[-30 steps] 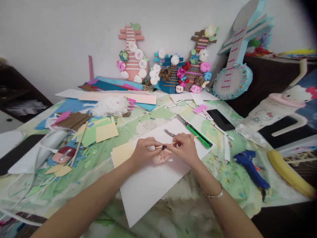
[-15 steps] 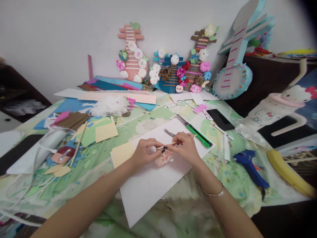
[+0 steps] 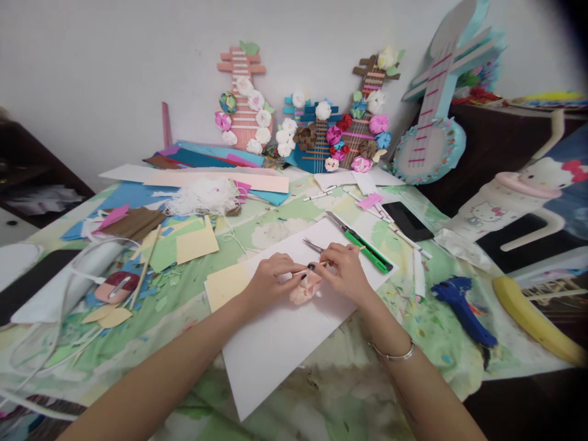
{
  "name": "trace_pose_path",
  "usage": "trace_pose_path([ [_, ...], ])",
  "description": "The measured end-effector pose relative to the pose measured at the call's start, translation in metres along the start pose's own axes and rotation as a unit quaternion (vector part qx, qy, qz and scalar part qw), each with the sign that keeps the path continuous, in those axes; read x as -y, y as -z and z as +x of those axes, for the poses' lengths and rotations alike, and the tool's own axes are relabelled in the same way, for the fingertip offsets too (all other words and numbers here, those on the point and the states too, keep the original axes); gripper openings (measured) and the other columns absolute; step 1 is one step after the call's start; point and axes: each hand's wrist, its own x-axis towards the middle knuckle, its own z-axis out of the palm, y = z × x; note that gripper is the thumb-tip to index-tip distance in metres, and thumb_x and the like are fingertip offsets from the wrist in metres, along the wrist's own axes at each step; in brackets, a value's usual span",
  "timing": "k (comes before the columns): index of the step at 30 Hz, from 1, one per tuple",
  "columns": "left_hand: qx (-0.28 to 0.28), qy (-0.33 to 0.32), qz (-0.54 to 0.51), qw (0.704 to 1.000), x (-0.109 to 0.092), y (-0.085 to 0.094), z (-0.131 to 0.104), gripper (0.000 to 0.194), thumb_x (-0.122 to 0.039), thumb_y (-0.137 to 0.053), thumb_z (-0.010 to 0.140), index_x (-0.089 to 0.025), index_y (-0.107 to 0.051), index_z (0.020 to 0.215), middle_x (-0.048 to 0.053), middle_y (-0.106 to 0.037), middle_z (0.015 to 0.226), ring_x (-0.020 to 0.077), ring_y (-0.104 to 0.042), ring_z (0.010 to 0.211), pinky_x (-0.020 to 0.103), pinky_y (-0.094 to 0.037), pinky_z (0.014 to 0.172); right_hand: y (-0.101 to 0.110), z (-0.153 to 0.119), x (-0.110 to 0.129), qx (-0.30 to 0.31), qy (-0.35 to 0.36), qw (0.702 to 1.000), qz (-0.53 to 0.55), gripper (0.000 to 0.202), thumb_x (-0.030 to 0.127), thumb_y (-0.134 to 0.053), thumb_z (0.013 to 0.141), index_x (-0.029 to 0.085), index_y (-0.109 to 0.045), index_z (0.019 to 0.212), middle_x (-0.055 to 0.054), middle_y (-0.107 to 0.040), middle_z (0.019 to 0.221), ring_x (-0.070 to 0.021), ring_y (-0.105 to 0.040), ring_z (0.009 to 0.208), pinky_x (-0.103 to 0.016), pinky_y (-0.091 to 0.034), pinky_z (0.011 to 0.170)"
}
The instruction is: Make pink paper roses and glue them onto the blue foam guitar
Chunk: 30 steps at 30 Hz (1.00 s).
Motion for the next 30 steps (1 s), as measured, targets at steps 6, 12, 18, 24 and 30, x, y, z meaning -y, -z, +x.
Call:
trace_pose_path([
  [6, -0.021, 0.001, -0.002, 1.0, 0.0028, -0.0018, -0.0011, 0.021, -0.011, -0.06, 0.073, -0.02, -0.073, 0.087, 0.003, -0.07, 0.066, 0.0145, -0.057, 0.064, 0.028, -0.046, 0.063, -0.0027, 0.0011, 0.0006, -0.028, -0.017, 0.999, 0.008, 0.04, 0.05, -0.056, 0.08, 0.017, -0.054, 0.058, 0.001, -0.054, 0.061, -0.013, -0.049, 0.068, -0.033, -0.021, 0.072],
  [12, -0.023, 0.037, -0.022, 0.999, -0.0013, -0.0005, 0.0006, 0.02, -0.012, -0.062, 0.071, -0.019, -0.073, 0.086, 0.005, -0.07, 0.069, 0.0145, -0.06, 0.065, 0.026, -0.048, 0.061, -0.0013, 0.0019, 0.0045, -0.029, -0.032, 0.999, 0.03, 0.038, 0.05, -0.057, 0.078, 0.017, -0.052, 0.06, 0.001, -0.056, 0.064, -0.0141, -0.05, 0.07, -0.034, -0.022, 0.074],
  [18, -0.029, 0.046, -0.019, 0.998, -0.0013, -0.0012, 0.0004, 0.016, -0.016, -0.064, 0.072, -0.019, -0.073, 0.086, 0.006, -0.071, 0.072, 0.0152, -0.061, 0.067, 0.026, -0.049, 0.062, -0.002, 0.0006, 0.0027, -0.038, -0.021, 0.999, 0.017, 0.035, 0.049, -0.058, 0.078, 0.018, -0.052, 0.063, 0.0, -0.057, 0.068, -0.0151, -0.05, 0.072, -0.034, -0.022, 0.075],
  [24, -0.031, 0.075, -0.033, 0.996, -0.0032, -0.0012, 0.0005, 0.013, -0.017, -0.065, 0.073, -0.018, -0.073, 0.083, 0.007, -0.071, 0.073, 0.0157, -0.064, 0.069, 0.026, -0.05, 0.063, -0.0027, -0.0004, 0.0033, -0.053, -0.005, 0.999, -0.001, 0.033, 0.047, -0.059, 0.079, 0.018, -0.054, 0.064, 0.001, -0.056, 0.069, -0.0147, -0.052, 0.072, -0.035, -0.023, 0.077],
  [30, -0.025, 0.11, -0.043, 0.993, -0.0026, -0.0013, -0.0012, 0.011, -0.019, -0.065, 0.075, -0.018, -0.073, 0.082, 0.007, -0.071, 0.075, 0.0158, -0.065, 0.071, 0.027, -0.051, 0.066, -0.0029, -0.0013, 0.0033, -0.063, 0.008, 0.997, -0.031, 0.033, 0.046, -0.057, 0.08, 0.018, -0.052, 0.064, 0.0, -0.056, 0.068, -0.0158, -0.052, 0.073, -0.035, -0.023, 0.078],
])
